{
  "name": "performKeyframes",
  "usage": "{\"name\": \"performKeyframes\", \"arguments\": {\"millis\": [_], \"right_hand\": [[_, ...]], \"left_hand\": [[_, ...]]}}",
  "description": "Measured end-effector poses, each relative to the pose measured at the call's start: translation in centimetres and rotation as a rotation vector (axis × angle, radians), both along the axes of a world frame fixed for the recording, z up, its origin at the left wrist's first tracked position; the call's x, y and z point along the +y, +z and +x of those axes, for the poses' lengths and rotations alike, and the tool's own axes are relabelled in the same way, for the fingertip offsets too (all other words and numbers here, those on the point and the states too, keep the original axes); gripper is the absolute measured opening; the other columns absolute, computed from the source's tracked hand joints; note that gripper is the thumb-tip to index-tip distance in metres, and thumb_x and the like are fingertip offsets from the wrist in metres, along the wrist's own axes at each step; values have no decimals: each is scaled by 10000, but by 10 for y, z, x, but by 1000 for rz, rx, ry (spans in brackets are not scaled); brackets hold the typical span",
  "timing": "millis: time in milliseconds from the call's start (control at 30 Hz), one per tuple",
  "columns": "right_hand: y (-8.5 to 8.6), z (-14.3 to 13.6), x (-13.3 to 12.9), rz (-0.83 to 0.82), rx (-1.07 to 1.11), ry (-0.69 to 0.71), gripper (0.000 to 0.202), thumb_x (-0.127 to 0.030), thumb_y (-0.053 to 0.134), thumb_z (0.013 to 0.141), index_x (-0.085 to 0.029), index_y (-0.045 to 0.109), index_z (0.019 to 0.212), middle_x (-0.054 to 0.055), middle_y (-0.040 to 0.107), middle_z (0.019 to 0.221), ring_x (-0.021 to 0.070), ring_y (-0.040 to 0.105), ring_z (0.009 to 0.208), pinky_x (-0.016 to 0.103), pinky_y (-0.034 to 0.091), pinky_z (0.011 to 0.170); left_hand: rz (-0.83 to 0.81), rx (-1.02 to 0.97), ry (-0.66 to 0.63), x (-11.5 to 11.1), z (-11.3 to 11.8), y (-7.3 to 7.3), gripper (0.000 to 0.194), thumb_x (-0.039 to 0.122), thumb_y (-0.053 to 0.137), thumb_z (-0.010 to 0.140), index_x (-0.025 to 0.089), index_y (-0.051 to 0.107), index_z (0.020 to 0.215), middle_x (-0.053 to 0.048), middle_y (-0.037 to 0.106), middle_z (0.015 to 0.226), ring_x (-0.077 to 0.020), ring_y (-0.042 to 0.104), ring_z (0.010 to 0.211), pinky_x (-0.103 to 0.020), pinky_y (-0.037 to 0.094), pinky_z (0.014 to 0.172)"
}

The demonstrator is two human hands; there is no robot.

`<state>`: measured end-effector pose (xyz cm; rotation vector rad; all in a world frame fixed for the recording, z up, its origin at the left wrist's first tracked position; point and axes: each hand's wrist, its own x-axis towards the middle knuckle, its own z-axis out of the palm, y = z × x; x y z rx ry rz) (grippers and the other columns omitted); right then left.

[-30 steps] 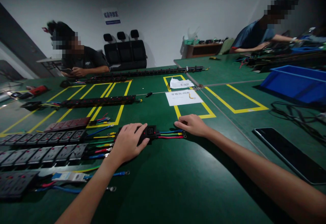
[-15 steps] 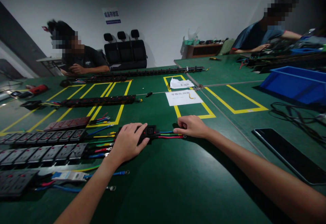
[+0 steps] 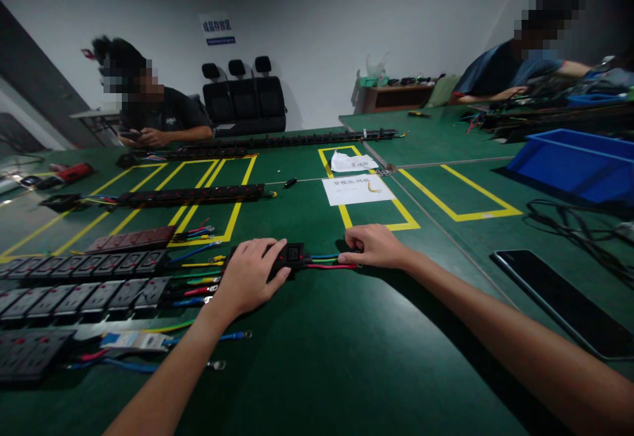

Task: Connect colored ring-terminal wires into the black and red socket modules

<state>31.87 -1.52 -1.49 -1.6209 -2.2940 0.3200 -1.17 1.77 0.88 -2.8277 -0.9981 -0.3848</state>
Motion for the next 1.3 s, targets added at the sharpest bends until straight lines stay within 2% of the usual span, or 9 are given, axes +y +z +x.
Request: {"name": "performKeyframes", "arguments": {"millis": [233, 633, 1300], "right_hand": [[0, 2, 2, -45, 63, -14, 507, -683, 557, 909, -204, 620, 757, 8, 632, 697, 135, 512, 594, 275, 204, 579], [2, 2, 1, -46, 22, 7, 447, -639, 644, 884, -207, 616, 770, 8, 630, 698, 133, 507, 596, 280, 216, 573], [0, 1, 2, -25, 22, -21, 463, -646, 614, 908, -209, 615, 754, 4, 639, 700, 131, 509, 587, 280, 213, 570]], "left_hand": [[-4, -13, 0, 0, -1, 1, 525, 449, 497, 990, 149, 563, 1416, -167, 648, 1271, -329, 602, 1155, -527, 477, 995], [0, -20, -2, 1, -1, -1, 529, 455, 489, 994, 149, 562, 1419, -165, 646, 1272, -329, 600, 1155, -528, 473, 993], [-5, 15, 9, 0, 0, 0, 542, 462, 475, 1003, 142, 541, 1435, -168, 640, 1292, -328, 592, 1168, -530, 467, 1009]]}}
